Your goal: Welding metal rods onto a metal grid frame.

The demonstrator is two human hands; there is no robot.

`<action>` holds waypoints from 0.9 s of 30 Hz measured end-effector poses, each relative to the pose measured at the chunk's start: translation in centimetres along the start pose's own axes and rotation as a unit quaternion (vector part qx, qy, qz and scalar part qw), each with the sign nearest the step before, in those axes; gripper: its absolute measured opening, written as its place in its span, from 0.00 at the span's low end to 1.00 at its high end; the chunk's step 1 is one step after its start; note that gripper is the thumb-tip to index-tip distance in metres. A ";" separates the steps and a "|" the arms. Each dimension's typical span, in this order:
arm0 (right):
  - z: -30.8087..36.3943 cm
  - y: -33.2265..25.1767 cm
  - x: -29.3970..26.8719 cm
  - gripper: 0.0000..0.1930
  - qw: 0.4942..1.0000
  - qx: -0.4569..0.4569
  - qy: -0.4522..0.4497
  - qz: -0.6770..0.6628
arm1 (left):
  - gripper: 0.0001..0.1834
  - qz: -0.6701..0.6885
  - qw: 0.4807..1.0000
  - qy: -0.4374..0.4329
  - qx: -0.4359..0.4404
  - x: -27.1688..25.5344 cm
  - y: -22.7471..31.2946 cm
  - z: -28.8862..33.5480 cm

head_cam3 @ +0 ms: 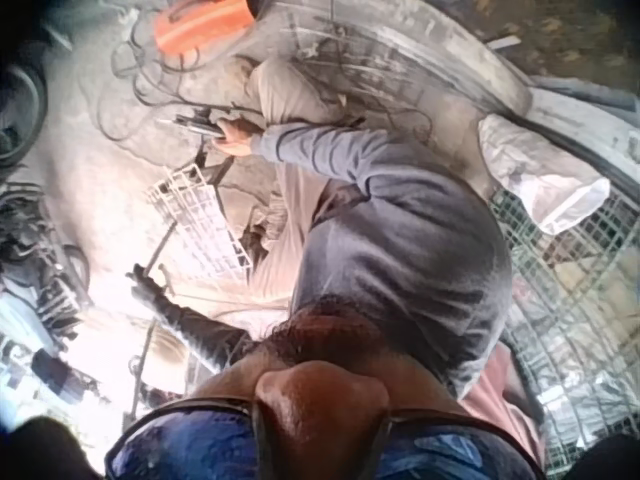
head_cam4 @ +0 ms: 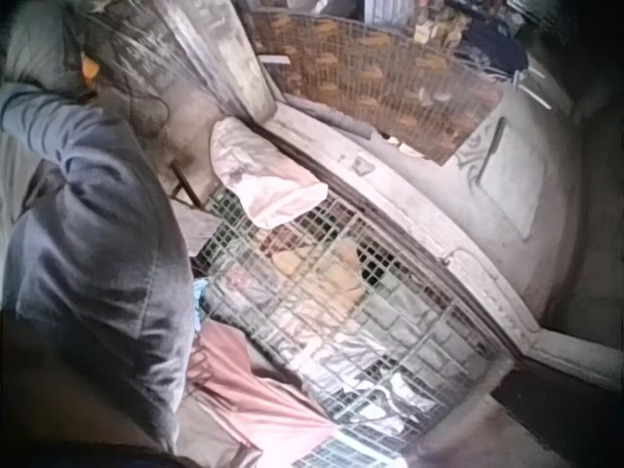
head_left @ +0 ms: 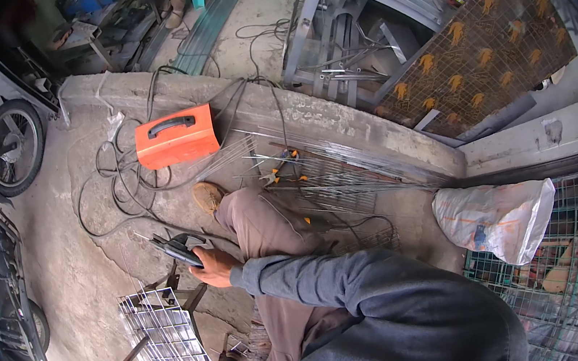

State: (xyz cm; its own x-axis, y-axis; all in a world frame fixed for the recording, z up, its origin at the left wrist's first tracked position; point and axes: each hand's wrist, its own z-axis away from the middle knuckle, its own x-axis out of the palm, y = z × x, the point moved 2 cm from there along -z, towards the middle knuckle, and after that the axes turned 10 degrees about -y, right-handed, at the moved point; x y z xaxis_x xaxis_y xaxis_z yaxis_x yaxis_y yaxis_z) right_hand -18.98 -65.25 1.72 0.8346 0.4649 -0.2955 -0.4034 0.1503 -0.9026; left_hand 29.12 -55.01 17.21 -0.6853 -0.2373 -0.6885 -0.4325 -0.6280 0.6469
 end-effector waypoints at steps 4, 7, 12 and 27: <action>-0.2 -1.4 0.1 0.19 0.999 0.016 -0.037 0.017 | 0.24 0.024 0.999 0.022 0.005 -1.8 -2.6 -1.1; -0.4 -0.5 0.6 0.20 1.000 0.013 -0.024 0.015 | 0.33 0.039 0.999 0.010 -0.013 -1.1 -2.3 -0.8; 0.0 -1.1 0.1 0.21 0.999 0.023 -0.022 0.008 | 0.17 -0.024 1.000 -0.014 -0.008 0.1 2.0 1.6; 0.0 -0.5 -0.2 0.20 1.000 -0.007 0.005 0.011 | 0.18 0.002 0.998 0.030 0.050 2.7 3.3 3.9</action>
State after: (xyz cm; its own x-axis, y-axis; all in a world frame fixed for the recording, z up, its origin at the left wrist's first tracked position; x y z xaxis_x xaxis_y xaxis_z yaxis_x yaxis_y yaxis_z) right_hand -18.89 -65.42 2.26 0.8291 0.4597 -0.3182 -0.4167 0.1287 -0.8999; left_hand 23.57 -54.81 18.78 -0.6531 -0.2852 -0.7015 -0.4875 -0.5505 0.6777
